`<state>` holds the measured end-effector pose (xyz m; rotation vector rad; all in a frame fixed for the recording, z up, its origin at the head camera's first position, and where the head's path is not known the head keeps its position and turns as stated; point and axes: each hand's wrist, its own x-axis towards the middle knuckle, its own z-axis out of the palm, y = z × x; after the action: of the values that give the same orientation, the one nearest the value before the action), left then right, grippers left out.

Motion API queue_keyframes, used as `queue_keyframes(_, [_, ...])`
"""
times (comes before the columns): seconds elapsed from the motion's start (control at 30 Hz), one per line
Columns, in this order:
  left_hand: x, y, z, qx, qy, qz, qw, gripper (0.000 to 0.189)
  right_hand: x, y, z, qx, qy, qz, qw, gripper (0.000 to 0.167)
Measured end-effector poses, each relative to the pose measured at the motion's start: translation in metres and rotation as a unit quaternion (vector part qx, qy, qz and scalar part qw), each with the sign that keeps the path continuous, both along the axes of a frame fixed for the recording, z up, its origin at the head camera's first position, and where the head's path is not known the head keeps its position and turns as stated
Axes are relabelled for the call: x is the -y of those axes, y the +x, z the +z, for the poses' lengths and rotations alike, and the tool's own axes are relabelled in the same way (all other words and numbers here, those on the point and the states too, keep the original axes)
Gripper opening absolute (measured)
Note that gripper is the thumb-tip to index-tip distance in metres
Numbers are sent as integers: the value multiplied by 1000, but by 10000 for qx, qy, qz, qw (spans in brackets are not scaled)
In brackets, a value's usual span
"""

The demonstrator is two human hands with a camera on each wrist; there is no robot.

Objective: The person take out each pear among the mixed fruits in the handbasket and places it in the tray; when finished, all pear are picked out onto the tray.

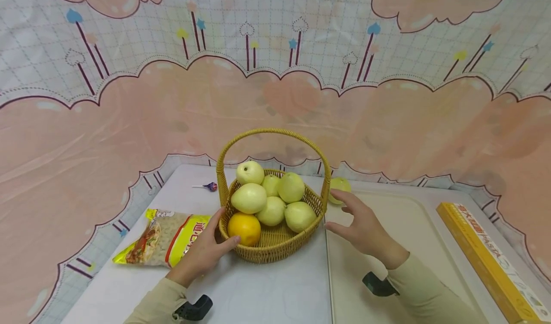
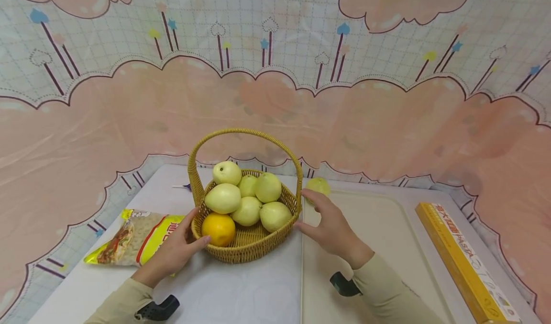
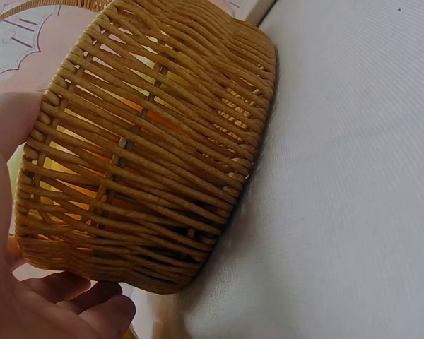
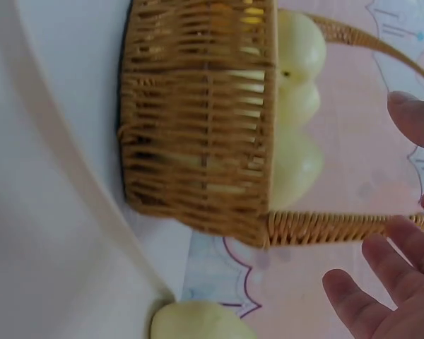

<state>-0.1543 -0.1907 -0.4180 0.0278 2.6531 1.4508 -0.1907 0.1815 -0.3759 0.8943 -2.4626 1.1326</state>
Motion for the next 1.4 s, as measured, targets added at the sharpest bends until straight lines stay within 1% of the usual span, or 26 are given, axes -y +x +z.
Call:
queue_keyframes(0.2, [0,-1,-1,24,27,10,10000,100,14,5,0,52,54,278,9996,73])
queue_keyframes(0.33, [1,0,0,55,49,-1,10000,99,24,4,-1,-64,100,425,9990,71])
queue_keyframes(0.4, [1,0,0,33,51,-11,10000,99,30,2,-1,-135,99,484,9987,70])
queue_keyframes(0.5, [1,0,0,42,57,-3,10000,100,42,-1,1,-68,82,576,9983,70])
queue_keyframes(0.63, [2,1,0,87,58,29,9999,100,59,-4,4,240,104,650,9975,71])
queue_keyframes(0.8, [1,2,0,107,100,-2,9999,99,79,-11,7,522,250,821,9949,69])
queue_keyframes(1.03, [-2,-2,3,-53,51,-19,10000,97,106,-24,15,250,499,897,9944,69])
queue_keyframes(1.2, [-2,-1,1,34,119,0,9999,98,120,-30,16,550,392,997,9927,70])
queue_keyframes(1.27, [-1,0,0,40,115,-1,9999,98,126,-31,15,679,413,1009,9917,70])
queue_keyframes(1.4, [0,2,-1,23,62,-1,10000,98,136,-35,12,732,592,975,9908,71])
